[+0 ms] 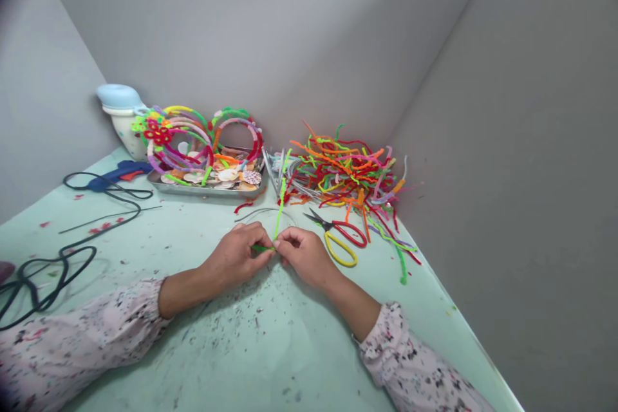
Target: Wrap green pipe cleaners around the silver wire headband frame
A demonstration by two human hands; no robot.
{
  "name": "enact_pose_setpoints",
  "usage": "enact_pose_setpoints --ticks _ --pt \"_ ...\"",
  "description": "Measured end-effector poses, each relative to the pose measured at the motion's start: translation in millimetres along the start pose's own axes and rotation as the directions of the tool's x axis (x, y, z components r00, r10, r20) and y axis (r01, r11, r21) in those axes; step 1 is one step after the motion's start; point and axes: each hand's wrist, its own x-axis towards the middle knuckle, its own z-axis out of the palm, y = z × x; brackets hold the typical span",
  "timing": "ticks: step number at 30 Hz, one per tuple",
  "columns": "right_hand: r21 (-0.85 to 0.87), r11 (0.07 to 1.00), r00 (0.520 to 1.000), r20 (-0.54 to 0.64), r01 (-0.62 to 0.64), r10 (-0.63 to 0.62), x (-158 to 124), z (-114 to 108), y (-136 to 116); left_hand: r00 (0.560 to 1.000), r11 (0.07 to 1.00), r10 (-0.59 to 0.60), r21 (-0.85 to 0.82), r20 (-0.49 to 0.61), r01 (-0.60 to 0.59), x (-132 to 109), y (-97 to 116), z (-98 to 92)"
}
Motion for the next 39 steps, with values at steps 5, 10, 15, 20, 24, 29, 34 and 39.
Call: enact_pose_setpoints --ticks 5,10,15,20,24,29,34,39 --pt "-0.001 1.0 1.0 -0.014 -0.009 0.009 -0.4 -0.9 0.8 0.998 0.998 0.057 -0.025 -0.005 -0.058 -0.9 -1.9 -0.7" --pt "0.009 0.999 0.999 -0.025 -0.031 0.032 0.1 -1.8 -1.0 0.989 0.99 0.138 0.0 -0.056 -0.139 -0.4 -5.0 -0.5" --pt "-0.001 1.0 0.999 -0.034 -0.031 0.031 0.8 -2.8 0.7 0.987 0.988 0.155 0.018 -0.048 -0.154 0.3 -7.9 -0.1" --pt "-0.012 0.999 0.999 -0.03 -0.041 0.04 0.3 -2.4 0.7 0.987 0.987 0.158 0.015 -0.036 -0.158 0.5 -5.7 -1.2" --pt "-0.022 1.0 0.999 -0.052 0.004 -0.005 -0.8 -1.3 -0.5 0.992 0.993 0.112 -0.017 -0.055 -0.113 0.8 -3.4 -1.8" --pt "-0.06 0.984 0.978 -0.119 0.165 -0.171 -3.7 -1.6 1.7 0.997 0.995 0.031 -0.094 -0.074 -0.038 1.4 -5.5 -1.6" --pt "-0.328 0.875 0.916 -0.065 0.355 -0.396 -5.9 -3.3 3.7 0.997 0.985 0.001 -0.171 -0.076 -0.014 2.6 -8.8 -0.8" --pt "-0.415 0.805 0.881 -0.018 0.424 -0.473 -5.7 -4.8 2.2 0.995 0.976 -0.01 -0.217 -0.1 -0.012 3.0 -9.6 0.1"
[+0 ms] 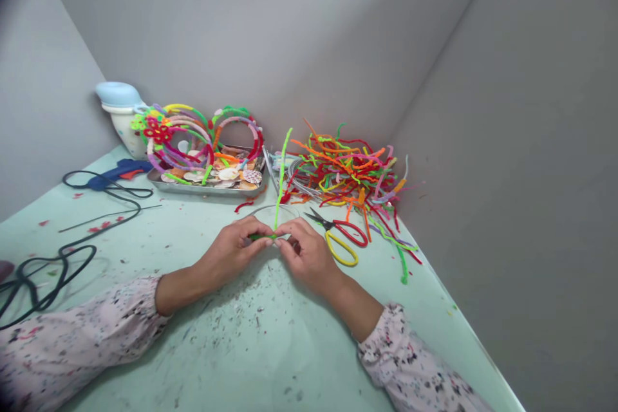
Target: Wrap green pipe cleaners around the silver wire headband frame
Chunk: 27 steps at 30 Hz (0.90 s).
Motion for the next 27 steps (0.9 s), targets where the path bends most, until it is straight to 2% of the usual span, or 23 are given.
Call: enact_pose_setpoints --ticks 17,27 --pt "-0.158 0.976 0.988 -0.028 0.147 -0.153 0.5 -1.6 2.0 1.0 1.0 0.018 0.0 -0.007 -0.018 -2.4 6.6 -2.4" --pt "-0.18 0.973 0.987 -0.049 0.144 -0.155 0.0 -1.7 0.7 0.999 0.999 0.041 0.023 -0.01 -0.04 -2.4 6.7 -2.8"
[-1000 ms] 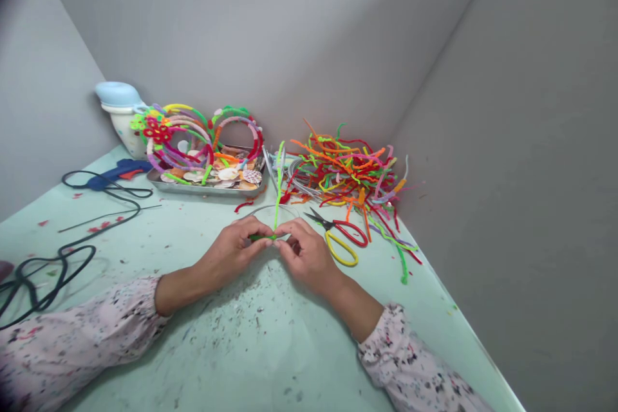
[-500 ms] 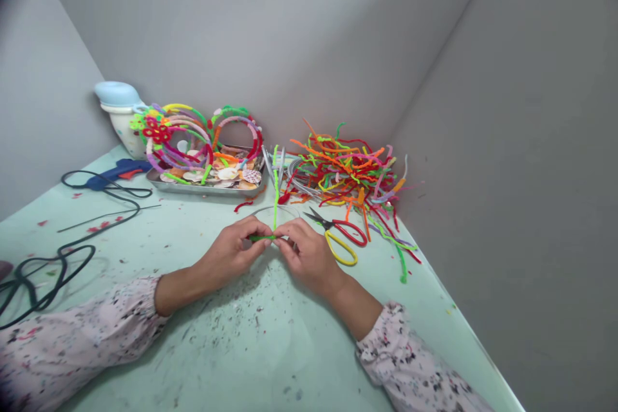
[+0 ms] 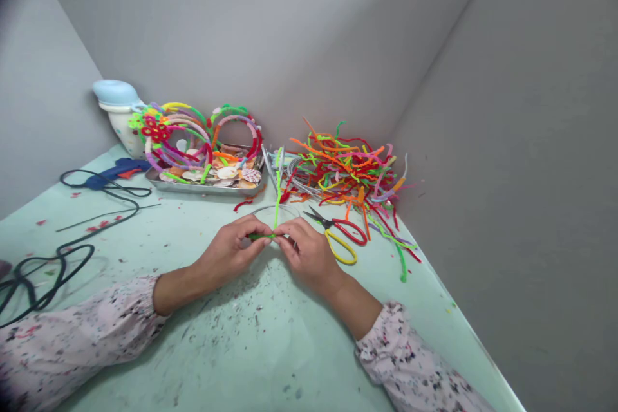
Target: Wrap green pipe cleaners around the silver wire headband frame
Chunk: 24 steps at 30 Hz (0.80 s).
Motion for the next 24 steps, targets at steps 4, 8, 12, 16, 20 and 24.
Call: enact_pose_setpoints --ticks 4,8,12,16,20,24 --pt "-0.003 1.0 1.0 -0.004 -0.005 0.005 0.9 -0.7 -1.6 1.0 1.0 0.004 0.003 0.0 -0.004 0.1 0.4 -0.4" --pt "-0.005 1.0 1.0 0.003 -0.019 0.02 1.5 -1.1 -2.3 1.0 1.0 0.007 0.006 -0.004 -0.007 0.2 0.8 -1.3" --pt "-0.013 1.0 1.0 -0.001 -0.012 0.012 2.1 -1.2 -2.9 1.0 1.0 0.008 0.01 0.0 -0.008 -0.4 0.2 -1.3" --pt "-0.017 1.0 1.0 0.0 -0.011 0.011 2.5 -1.0 -3.2 1.0 1.0 0.005 0.008 -0.004 -0.005 -1.1 -0.9 0.3" --pt "-0.015 1.0 1.0 -0.007 -0.011 0.011 1.8 0.0 -1.8 1.0 1.0 0.0 0.008 -0.009 0.0 -1.1 -0.6 0.7" --pt "-0.014 1.0 1.0 -0.017 -0.005 0.005 0.6 0.6 0.1 1.0 1.0 0.005 0.004 -0.008 -0.005 -0.9 0.8 0.3"
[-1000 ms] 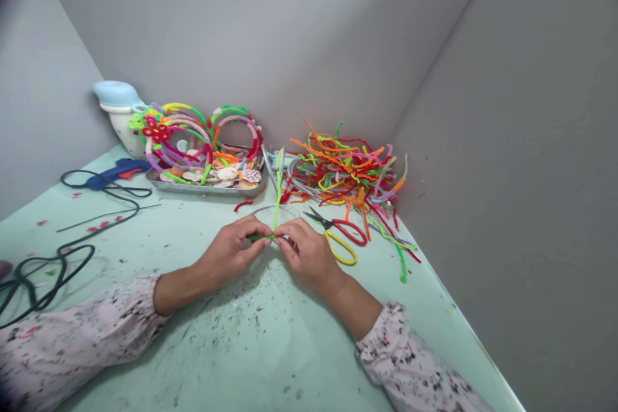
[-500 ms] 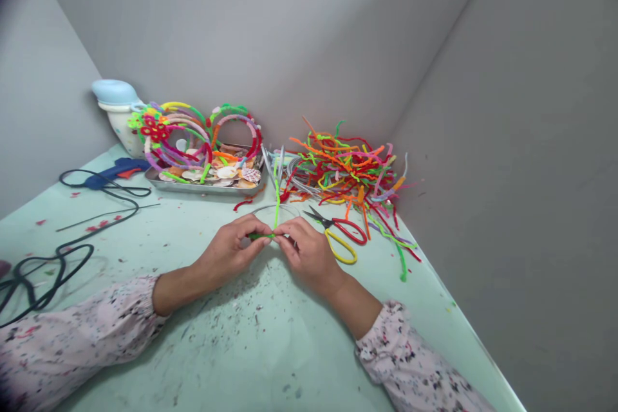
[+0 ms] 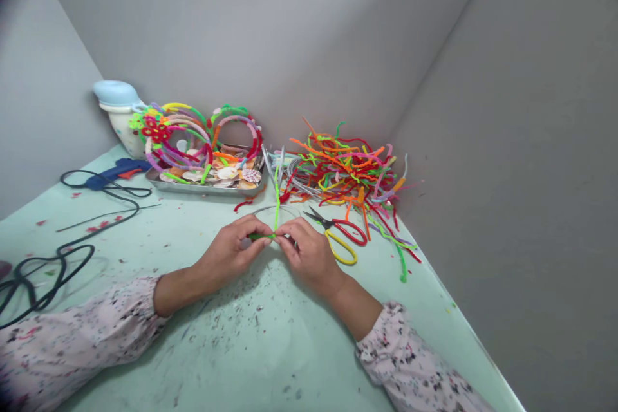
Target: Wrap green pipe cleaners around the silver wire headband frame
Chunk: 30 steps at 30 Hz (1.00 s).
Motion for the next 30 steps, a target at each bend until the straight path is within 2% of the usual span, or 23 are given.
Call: enact_pose_setpoints --ticks 20,30 --pt "0.009 0.999 0.989 0.144 -0.041 0.04 1.5 -2.4 1.1 0.998 0.992 0.049 0.115 0.033 -0.053 -0.2 0.0 -1.5" --pt "0.015 0.995 0.986 0.14 -0.094 0.091 0.8 -1.0 0.1 0.997 0.991 0.069 0.112 0.02 -0.07 0.1 1.1 -1.9"
